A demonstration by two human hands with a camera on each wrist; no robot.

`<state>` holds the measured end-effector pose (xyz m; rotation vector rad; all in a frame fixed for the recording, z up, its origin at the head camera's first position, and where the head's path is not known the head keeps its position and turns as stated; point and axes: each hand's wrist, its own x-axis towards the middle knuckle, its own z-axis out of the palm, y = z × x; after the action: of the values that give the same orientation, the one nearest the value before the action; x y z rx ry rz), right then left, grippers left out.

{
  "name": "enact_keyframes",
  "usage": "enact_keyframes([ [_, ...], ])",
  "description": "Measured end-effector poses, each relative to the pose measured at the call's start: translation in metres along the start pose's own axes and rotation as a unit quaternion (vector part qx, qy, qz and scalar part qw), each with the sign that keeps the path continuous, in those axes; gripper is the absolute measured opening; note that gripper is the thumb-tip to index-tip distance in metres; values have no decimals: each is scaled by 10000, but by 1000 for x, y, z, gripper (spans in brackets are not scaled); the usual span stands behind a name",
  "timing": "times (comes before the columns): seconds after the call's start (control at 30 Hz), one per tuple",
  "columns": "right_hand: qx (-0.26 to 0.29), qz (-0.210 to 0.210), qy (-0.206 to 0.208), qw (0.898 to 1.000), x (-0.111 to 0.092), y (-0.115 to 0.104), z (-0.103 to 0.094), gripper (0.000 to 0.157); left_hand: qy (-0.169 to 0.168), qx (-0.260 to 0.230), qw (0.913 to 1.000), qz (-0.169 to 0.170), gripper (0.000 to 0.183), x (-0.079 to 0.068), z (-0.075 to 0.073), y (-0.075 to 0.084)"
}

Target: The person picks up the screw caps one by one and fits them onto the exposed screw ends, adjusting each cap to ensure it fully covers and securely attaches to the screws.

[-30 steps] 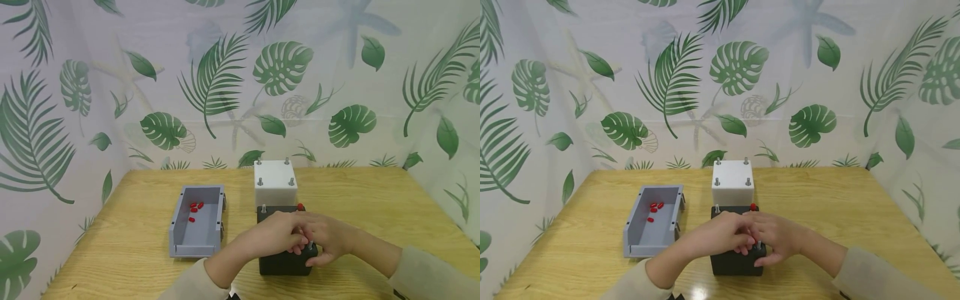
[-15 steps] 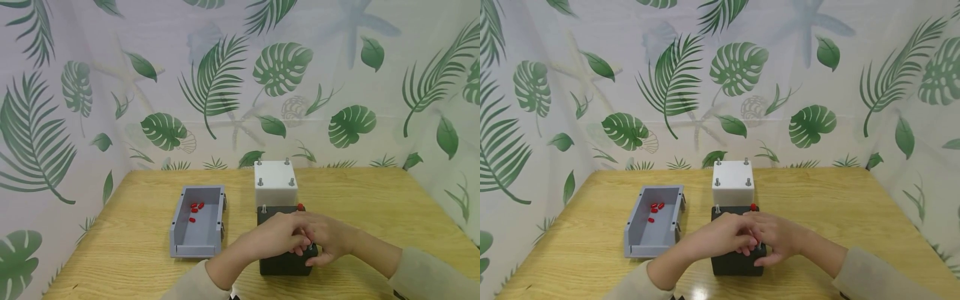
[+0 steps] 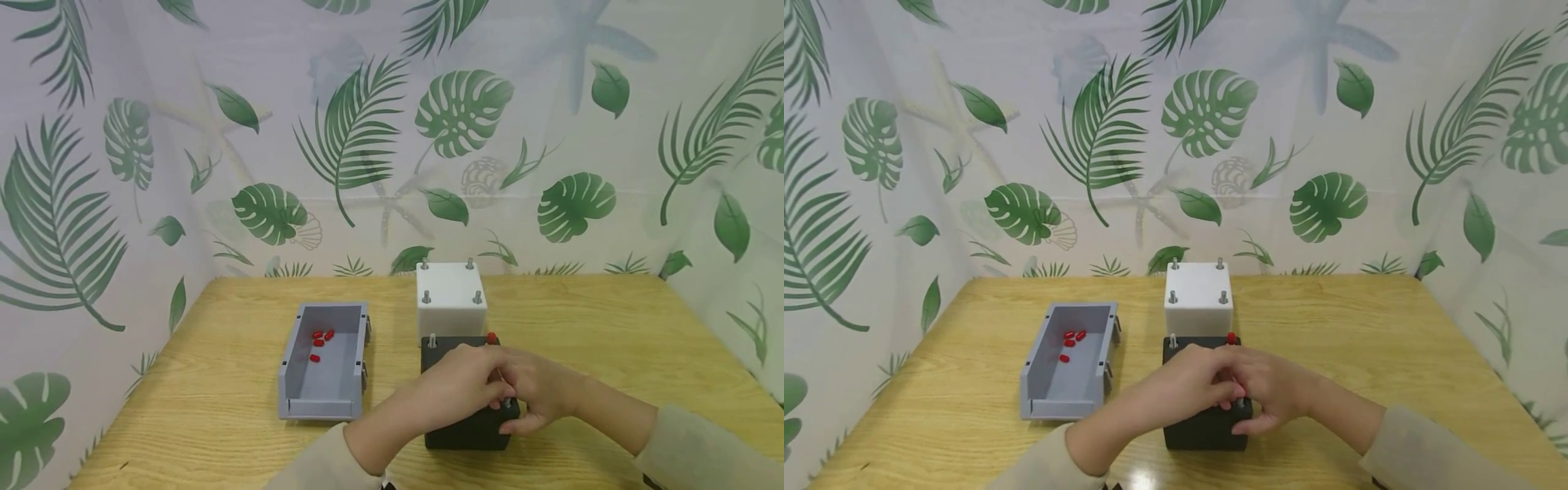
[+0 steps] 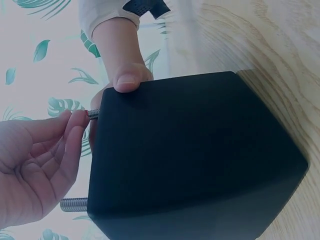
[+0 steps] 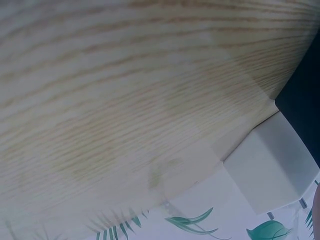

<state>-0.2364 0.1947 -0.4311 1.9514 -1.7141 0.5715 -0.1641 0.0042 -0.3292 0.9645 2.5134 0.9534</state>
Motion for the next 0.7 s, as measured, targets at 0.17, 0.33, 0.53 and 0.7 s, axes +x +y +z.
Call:
enact_keyframes([
  [0.17, 103, 60, -2, 9999, 2, 1, 0, 39, -63, 393, 9992, 76, 4, 1, 1, 1],
  [0.33, 170, 192, -28, 9997, 3, 0, -1, 46, 13, 822, 9965, 156, 6, 2, 3, -2],
  [0.53, 143, 249, -151, 9995, 3, -1, -2, 45, 73, 819, 9965, 147, 6, 0, 4, -3],
  [0.7, 172, 333, -321, 9988, 2, -1, -5, 55, 124, 785, 9967, 139, 12, -1, 6, -4],
])
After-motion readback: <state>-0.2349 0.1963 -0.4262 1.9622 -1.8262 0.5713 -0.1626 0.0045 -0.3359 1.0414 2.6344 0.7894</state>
